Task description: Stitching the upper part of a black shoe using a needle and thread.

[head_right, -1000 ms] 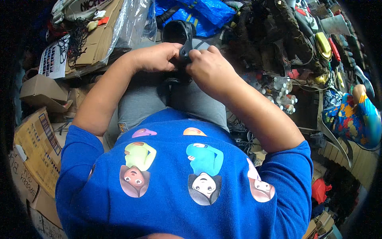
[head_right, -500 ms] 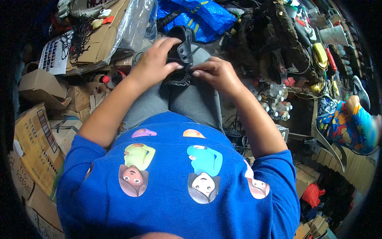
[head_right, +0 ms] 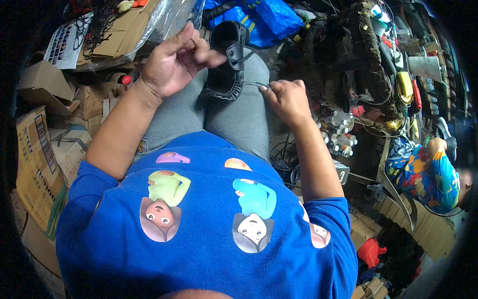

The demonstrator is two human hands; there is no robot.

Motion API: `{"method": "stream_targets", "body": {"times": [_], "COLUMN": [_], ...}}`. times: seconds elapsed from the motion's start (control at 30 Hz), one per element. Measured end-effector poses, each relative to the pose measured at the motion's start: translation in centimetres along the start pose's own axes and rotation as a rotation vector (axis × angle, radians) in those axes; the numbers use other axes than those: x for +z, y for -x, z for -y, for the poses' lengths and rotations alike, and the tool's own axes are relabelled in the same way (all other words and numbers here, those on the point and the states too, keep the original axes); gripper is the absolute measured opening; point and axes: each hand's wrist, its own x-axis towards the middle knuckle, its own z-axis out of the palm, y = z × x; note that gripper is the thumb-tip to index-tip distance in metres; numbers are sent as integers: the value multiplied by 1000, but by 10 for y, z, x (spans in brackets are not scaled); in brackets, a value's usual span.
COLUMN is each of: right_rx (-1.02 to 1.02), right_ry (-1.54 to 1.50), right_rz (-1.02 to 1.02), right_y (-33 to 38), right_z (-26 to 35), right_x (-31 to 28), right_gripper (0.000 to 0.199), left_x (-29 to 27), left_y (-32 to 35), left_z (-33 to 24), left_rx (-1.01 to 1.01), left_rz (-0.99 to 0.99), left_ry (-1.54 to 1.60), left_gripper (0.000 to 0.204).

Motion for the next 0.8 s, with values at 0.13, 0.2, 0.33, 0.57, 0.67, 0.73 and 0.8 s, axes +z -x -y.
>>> {"method": "stream_targets", "body": {"times": [0.13, 0.2, 0.33, 0.57, 0.67, 0.73, 0.8], "right_rx": [-6, 27, 561, 119, 9, -156, -173], "right_ry": [49, 31, -1540, -594, -350, -234, -231], "right_rz": [-5, -44, 79, -98, 159, 262, 294], "right_y": [33, 37, 49, -8, -37, -46, -44], "right_z": [-19, -21, -38, -2, 32, 35, 32], "right_x": [16, 31, 8, -38, -44, -41, -41], "right_gripper": [31, 32, 51, 26, 23, 23, 24], "left_x": [-50, -51, -64, 21, 18, 15, 15], "left_y": [1, -3, -2, 43, 39, 36, 35], "left_z": [-3, -7, -45, 22, 42, 48, 48], "left_rx": [-193, -208, -86, 320, 412, 469, 450], "left_rz": [-92, -79, -321, 230, 242, 260, 260], "left_ry": [178, 216, -791, -1480, -1635, -1703, -1715], "left_gripper": [43, 43, 31, 40, 37, 32, 32]}}
